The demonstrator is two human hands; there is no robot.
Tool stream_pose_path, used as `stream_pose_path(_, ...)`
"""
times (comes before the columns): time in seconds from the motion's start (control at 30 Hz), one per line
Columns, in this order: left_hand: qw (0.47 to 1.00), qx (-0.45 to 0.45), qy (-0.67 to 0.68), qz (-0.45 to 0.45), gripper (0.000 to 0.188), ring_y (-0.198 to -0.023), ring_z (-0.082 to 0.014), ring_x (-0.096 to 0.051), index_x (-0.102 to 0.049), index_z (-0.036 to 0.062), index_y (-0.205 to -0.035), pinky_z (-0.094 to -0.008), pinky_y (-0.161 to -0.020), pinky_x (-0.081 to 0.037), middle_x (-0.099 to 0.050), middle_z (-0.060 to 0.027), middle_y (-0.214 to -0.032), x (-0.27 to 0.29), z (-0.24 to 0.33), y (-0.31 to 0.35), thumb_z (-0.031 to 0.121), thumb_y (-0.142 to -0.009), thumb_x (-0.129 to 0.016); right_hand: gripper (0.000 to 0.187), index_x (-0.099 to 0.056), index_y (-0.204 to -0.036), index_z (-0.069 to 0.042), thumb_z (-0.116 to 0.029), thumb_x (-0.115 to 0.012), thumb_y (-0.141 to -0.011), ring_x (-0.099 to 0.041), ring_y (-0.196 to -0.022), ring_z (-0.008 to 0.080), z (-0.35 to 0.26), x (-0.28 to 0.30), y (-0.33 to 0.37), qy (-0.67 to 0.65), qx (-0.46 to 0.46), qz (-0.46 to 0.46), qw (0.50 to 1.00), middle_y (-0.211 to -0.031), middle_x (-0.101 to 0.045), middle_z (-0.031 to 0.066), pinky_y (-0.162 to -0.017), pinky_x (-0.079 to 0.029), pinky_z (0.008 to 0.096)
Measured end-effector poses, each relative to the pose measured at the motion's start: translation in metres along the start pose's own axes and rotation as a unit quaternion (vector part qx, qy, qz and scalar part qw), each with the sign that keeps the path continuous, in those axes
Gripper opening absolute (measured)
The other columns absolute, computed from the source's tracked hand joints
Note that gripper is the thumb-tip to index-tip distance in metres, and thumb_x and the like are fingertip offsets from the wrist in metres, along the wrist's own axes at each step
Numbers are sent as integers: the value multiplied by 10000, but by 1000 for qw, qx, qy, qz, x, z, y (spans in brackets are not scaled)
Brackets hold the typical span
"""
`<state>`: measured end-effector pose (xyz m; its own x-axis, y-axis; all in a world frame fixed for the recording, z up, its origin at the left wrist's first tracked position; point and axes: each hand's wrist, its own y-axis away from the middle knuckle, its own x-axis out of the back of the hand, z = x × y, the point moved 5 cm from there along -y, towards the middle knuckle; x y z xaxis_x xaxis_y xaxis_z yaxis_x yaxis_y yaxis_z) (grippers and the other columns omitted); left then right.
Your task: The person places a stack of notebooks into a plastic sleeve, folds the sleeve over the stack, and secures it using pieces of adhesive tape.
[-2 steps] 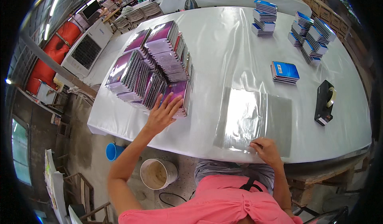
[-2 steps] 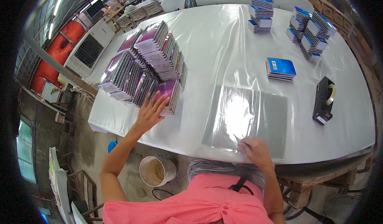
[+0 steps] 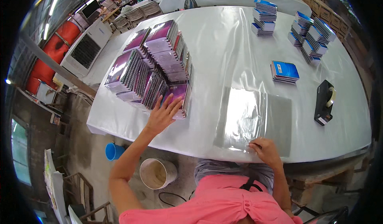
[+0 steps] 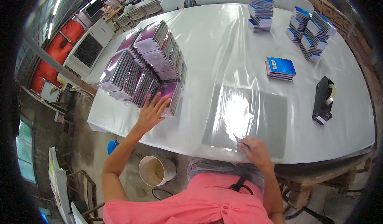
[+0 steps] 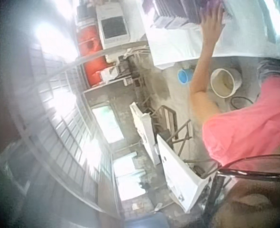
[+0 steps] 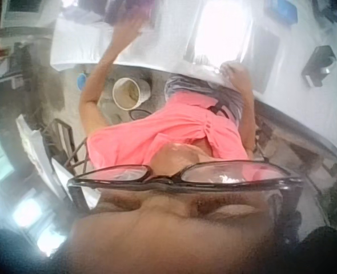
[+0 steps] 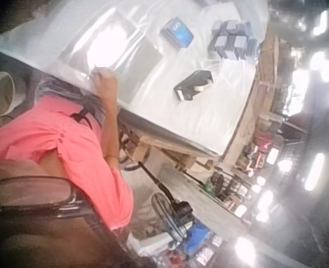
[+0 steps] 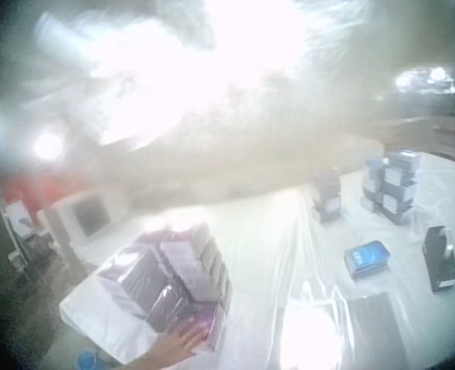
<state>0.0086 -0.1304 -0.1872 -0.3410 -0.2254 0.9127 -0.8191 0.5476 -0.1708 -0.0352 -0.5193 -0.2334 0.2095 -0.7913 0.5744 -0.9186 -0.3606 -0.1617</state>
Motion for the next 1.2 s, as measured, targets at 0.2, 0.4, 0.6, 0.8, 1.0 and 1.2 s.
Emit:
stream_pose_path(0.2, 998, 56, -4, -11, 800, -1398, -301, -302, -386, 168, -1449, -599, -1110, -195, -389, -29, -1484, -30, 17, 10, 275, -738, -736, 97, -660, -860, -35, -131, -651, -856, -627, -750, 332, 13, 3, 11, 48, -18, -36, 998, -800, -652, 138, -679, -480, 413)
stream_pose_path(0.4, 982, 185, 28, 37, 690, -1410, -369, -249, -422, 228, -1434, -621, -1107, -169, -341, -39, -1519, -8, 29, 7, 251, -797, -686, 78, -649, -861, -38, -114, -640, -868, -612, -735, 328, 6, 3, 3, 75, -22, -58, 995, -795, -619, 133, -665, -471, 401)
stream_pose_path(0.6, 974, 170, 120, 93, 675, -1445, -378, -167, -411, 266, -1445, -620, -1120, -125, -261, -67, -1559, -15, 84, -11, 252, -826, -677, 46, -642, -884, -11, -50, -636, -862, -603, -729, 315, -5, 5, -1, 36, -33, -4, 999, -809, -599, 135, -648, -472, 402)
stream_pose_path(0.8, 979, 127, 122, 102, 615, -1440, -387, -176, -443, 236, -1420, -624, -1110, -155, -277, -82, -1548, -21, 96, -65, 234, -846, -664, 90, -652, -901, 14, -22, -674, -821, -596, -733, 275, 3, 7, -5, 83, 14, 15, 996, -840, -593, 126, -657, -470, 347)
stream_pose_path(1.0, 927, 91, 359, 56, 535, -1422, -434, -181, -459, 230, -1404, -655, -1078, -200, -317, -97, -1522, -32, 134, -98, 296, -895, -611, 224, -651, -973, -45, 8, -675, -757, -552, -1029, 339, 24, 31, -10, 135, 26, 137, 981, -1095, -582, 158, -862, -437, 433)
stream_pose_path(1.2, 946, 52, 316, -56, 477, -1412, -472, -161, -503, 245, -1374, -669, -1075, -190, -377, -72, -1499, -50, 172, -101, 383, -921, -560, 280, -648, -1030, -65, -31, -683, -754, -538, -1088, 322, 55, 67, 10, 240, -44, 151, 958, -1155, -568, 146, -882, -416, 447)
